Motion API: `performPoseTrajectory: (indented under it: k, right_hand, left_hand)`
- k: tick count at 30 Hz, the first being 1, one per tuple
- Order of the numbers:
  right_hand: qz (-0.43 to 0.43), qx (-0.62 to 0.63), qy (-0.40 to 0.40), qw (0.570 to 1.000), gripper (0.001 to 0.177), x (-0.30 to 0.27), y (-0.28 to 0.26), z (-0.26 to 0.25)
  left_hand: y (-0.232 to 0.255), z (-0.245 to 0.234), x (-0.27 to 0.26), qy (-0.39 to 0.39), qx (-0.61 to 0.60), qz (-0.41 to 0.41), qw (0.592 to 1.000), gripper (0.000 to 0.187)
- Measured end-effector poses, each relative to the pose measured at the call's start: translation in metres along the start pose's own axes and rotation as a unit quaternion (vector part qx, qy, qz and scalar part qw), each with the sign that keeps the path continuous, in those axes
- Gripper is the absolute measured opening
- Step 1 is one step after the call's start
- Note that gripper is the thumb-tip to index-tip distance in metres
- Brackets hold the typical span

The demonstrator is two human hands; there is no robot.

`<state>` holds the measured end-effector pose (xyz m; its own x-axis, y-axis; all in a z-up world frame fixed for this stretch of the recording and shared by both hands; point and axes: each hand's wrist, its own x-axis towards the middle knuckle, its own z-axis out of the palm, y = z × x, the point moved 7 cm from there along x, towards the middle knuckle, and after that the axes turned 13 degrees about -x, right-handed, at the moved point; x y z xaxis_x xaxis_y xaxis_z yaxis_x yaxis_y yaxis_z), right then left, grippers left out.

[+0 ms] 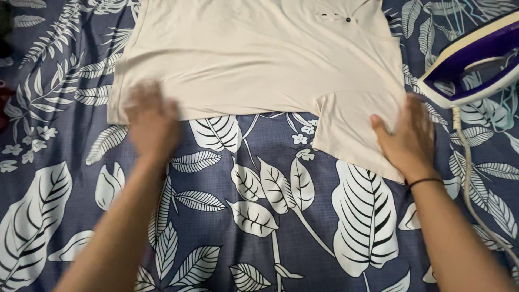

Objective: The person irons a white short-sleeved shirt laid on a patterned bedsheet. They smooth the fabric with one hand while moving a purple and white iron with the other, then flip the shirt to iron the other side.

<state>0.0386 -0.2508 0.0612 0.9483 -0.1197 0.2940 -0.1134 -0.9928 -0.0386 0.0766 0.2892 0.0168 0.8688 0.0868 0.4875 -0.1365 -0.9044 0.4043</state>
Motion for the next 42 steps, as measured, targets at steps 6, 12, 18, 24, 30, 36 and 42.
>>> performPoseTrajectory:
  k: [6,12,18,24,30,36,42]
  right_hand:
    - [0.107,0.066,0.001,0.992,0.091,-0.037,0.027,0.003]
    - [-0.050,0.075,0.093,0.992,0.047,-0.066,0.019,-0.007]
    - [0.194,0.389,0.014,0.900,0.028,-0.093,0.057,0.018]
    - [0.191,0.539,-0.012,0.820,0.035,-0.078,0.038,-0.007]
    - [0.189,0.614,-0.065,0.764,0.040,-0.080,0.010,-0.057]
    - [0.237,0.594,-0.088,0.764,0.041,-0.100,0.034,-0.065]
    - [0.325,0.519,-0.153,0.775,0.046,-0.160,0.084,-0.044]
  left_hand:
    - [-0.072,-0.051,-0.022,0.086,-0.017,-0.154,0.984,0.063]
    - [-0.080,-0.054,-0.027,0.115,-0.059,-0.198,0.972,0.047]
    - [-0.132,-0.042,-0.015,-0.001,-0.167,-0.288,0.943,0.030]
    - [-0.155,-0.030,-0.008,-0.051,-0.454,-0.292,0.840,0.020]
    - [-0.139,-0.062,-0.009,-0.035,-0.568,-0.306,0.763,0.028]
    - [-0.109,-0.113,-0.022,-0.065,-0.512,-0.344,0.784,0.035]
    - [-0.089,-0.153,-0.057,-0.116,-0.361,-0.333,0.863,0.043]
